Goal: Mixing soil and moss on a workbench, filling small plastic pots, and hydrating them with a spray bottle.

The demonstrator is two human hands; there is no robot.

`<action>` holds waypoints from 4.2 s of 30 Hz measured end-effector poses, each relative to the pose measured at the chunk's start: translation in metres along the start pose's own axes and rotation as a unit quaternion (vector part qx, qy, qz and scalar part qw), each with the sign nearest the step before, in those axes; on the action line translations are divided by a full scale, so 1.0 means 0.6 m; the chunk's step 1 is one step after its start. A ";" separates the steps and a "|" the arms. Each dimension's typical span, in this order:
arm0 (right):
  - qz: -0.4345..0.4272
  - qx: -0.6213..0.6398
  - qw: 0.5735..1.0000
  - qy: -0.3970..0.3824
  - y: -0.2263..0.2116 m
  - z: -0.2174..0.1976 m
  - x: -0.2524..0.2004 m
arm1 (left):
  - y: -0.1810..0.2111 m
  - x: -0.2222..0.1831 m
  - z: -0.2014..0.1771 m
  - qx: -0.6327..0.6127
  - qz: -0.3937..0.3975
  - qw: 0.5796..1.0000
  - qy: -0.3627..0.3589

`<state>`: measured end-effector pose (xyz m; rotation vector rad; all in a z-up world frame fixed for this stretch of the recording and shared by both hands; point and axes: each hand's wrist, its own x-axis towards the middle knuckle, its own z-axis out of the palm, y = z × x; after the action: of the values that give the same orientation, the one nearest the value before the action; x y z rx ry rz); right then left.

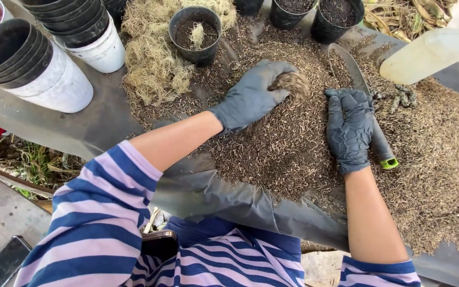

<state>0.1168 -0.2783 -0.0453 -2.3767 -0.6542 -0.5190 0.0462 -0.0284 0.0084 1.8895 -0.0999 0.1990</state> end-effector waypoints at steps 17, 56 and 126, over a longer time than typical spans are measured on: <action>0.006 -0.024 0.999 0.045 0.017 0.004 -0.001 | 0.027 -0.117 -0.008 0.428 0.206 0.855 -0.207; -0.104 0.034 0.992 0.064 -0.033 -0.038 0.001 | 0.073 0.000 -0.100 0.387 0.333 0.853 -0.105; -0.084 -0.062 0.984 0.145 0.031 -0.094 0.018 | 0.050 -0.024 0.020 0.552 0.380 0.734 -0.111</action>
<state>0.1247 -0.3242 -0.0071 -2.3065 -0.7085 -0.9846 0.0281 -0.0497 0.0299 2.9588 -1.1615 0.7096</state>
